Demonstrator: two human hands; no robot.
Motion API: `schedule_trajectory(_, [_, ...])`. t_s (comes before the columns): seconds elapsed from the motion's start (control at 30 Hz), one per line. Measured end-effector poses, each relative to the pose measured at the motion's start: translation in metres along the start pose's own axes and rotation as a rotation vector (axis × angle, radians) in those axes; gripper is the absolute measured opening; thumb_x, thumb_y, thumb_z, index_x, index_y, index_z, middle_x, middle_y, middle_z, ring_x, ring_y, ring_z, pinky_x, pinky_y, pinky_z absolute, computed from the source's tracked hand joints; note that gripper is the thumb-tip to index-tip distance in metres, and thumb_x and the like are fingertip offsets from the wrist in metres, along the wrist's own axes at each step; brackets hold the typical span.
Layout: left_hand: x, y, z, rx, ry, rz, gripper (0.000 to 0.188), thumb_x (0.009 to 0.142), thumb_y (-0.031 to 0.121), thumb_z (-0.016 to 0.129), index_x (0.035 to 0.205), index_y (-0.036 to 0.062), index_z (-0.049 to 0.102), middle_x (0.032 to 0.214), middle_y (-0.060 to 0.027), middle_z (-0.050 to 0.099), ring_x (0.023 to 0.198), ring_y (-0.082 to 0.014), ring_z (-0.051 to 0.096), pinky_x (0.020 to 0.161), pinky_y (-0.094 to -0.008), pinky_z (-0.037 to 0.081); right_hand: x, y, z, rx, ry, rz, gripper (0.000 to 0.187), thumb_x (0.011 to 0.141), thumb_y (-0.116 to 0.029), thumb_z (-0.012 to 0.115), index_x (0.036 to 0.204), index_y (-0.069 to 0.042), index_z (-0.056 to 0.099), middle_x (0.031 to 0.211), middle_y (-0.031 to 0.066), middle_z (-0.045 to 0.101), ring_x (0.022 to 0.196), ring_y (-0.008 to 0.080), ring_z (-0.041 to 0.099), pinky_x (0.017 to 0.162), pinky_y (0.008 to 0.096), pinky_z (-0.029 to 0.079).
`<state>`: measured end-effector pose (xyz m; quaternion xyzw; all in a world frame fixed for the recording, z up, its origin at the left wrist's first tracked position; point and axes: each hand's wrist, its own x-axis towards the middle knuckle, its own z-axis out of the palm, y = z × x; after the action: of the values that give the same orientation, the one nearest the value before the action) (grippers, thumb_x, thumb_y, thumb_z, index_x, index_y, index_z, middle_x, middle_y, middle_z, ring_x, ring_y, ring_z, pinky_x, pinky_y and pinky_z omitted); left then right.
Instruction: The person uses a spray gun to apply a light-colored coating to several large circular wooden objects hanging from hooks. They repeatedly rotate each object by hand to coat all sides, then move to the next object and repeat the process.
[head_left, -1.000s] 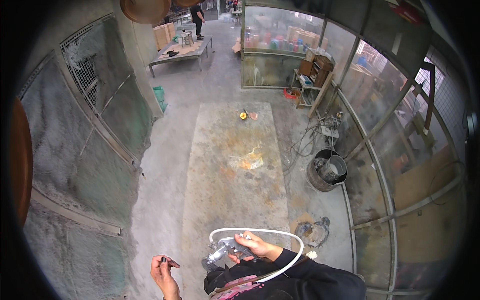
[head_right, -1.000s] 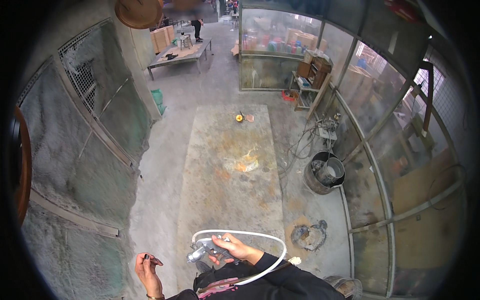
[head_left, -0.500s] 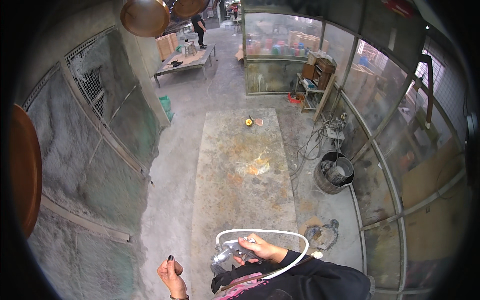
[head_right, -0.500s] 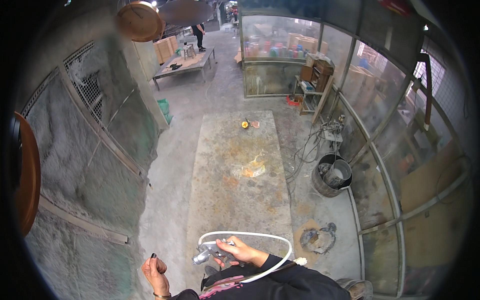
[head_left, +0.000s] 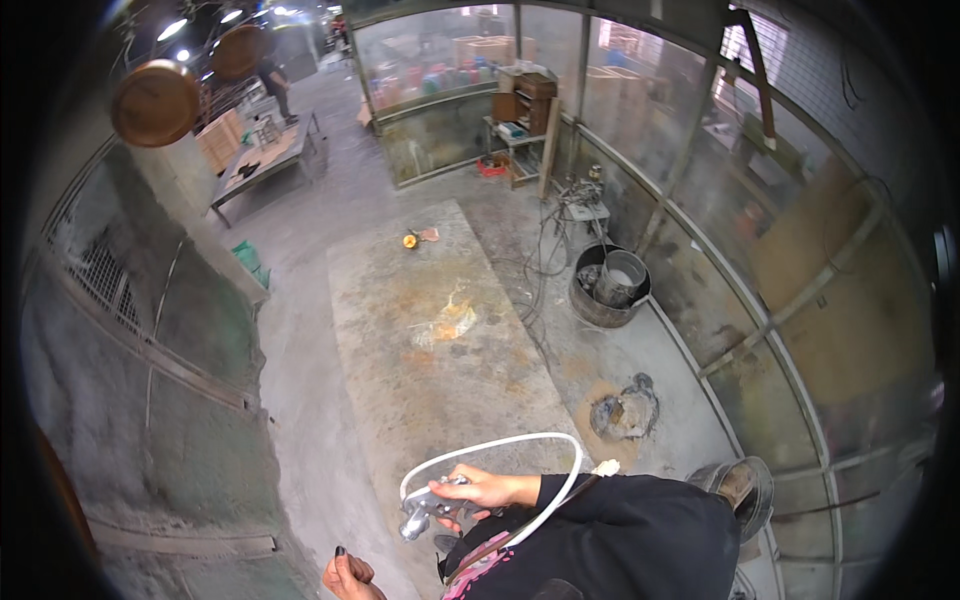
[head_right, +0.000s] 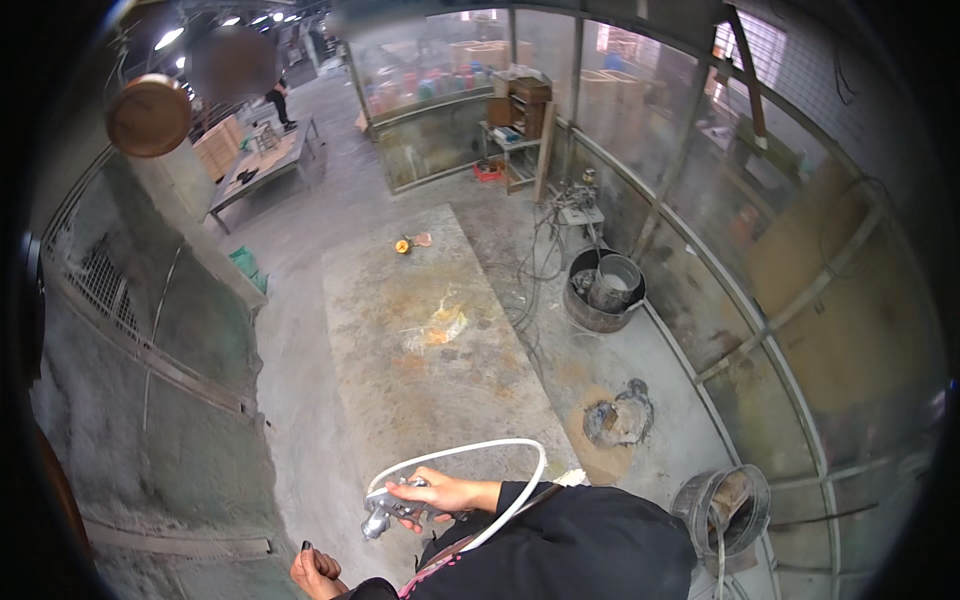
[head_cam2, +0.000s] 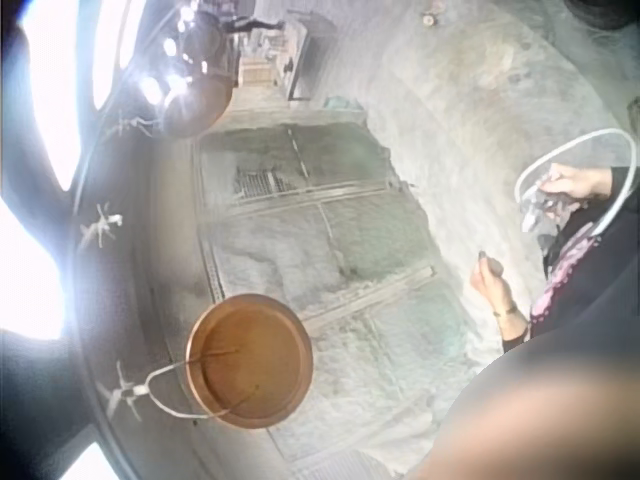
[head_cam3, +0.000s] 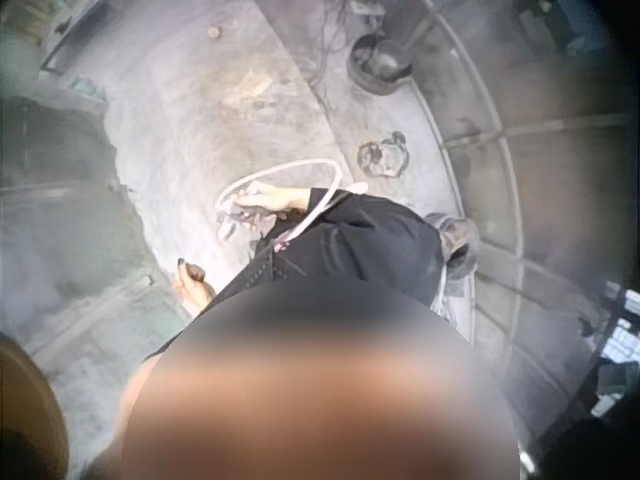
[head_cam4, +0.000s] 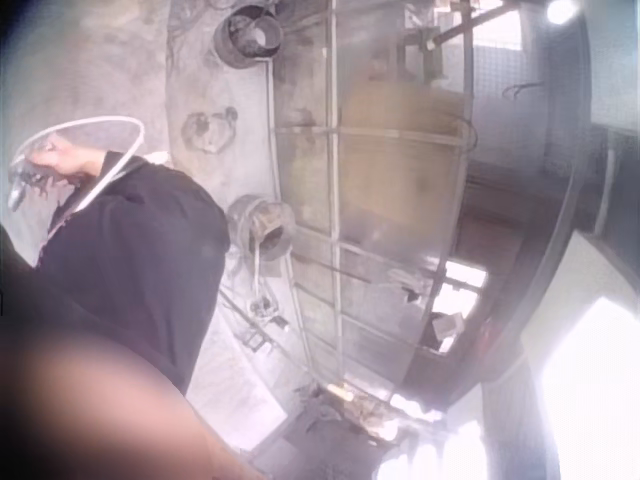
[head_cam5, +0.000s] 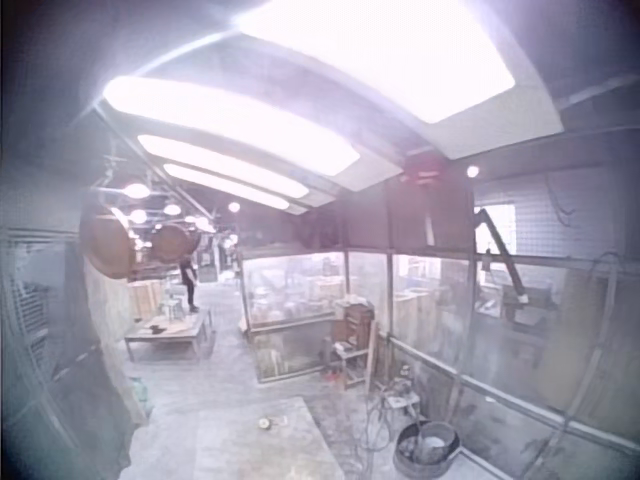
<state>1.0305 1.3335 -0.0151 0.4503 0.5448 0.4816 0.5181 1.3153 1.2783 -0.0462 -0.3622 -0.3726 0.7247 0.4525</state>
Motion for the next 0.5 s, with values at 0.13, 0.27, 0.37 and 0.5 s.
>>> schedule_trajectory(0.13, [-0.005, 0.009, 0.009, 0.023, -0.023, -0.053, 0.040, 0.100, 0.010, 0.060, 0.064, 0.0137, 0.042, 0.056, 0.0025, 0.036, 0.048, -0.0085, 0.031, 0.047, -0.0290, 0.022, 0.000, 0.002, -0.002, 0.050, -0.013, -0.010, 0.064, 0.109, -0.054, 0.043, 0.086, -0.002, 0.072, 0.068, 0.0034, 0.066, 0.048, 0.0054, 0.048, 0.039, 0.0233, 0.029])
schedule_trajectory(0.27, [-0.003, 0.003, 0.004, 0.306, -0.105, 0.022, 0.041, 0.100, 0.013, 0.063, 0.062, 0.0074, 0.048, 0.056, 0.0001, 0.044, 0.050, -0.0112, 0.037, 0.049, -0.0310, 0.028, 0.000, 0.003, -0.003, 0.009, -0.007, 0.073, 0.063, 0.110, -0.053, 0.043, 0.088, -0.002, 0.072, 0.072, 0.0038, 0.067, 0.047, 0.0051, 0.047, 0.039, 0.0227, 0.029])
schedule_trajectory(0.37, [0.005, -0.012, 0.005, 0.655, -0.148, 0.356, 0.044, 0.101, 0.018, 0.064, 0.061, 0.0029, 0.051, 0.058, 0.0001, 0.048, 0.053, -0.0134, 0.040, 0.052, -0.0330, 0.033, -0.002, 0.002, -0.003, 0.121, -0.021, 0.012, 0.063, 0.109, -0.054, 0.044, 0.087, -0.002, 0.072, 0.072, 0.0040, 0.067, 0.046, 0.0049, 0.045, 0.040, 0.0225, 0.029])
schedule_trajectory(0.5, [0.007, -0.021, 0.006, 0.937, -0.352, 0.434, 0.035, 0.093, 0.021, 0.067, 0.064, 0.0033, 0.056, 0.051, -0.0123, 0.048, 0.049, -0.0219, 0.041, 0.052, -0.0404, 0.038, -0.001, -0.001, -0.007, -0.027, -0.007, 0.072, 0.067, 0.103, -0.064, 0.049, 0.080, -0.006, 0.072, 0.068, 0.0027, 0.067, 0.056, 0.0069, 0.058, 0.039, 0.0251, 0.031])
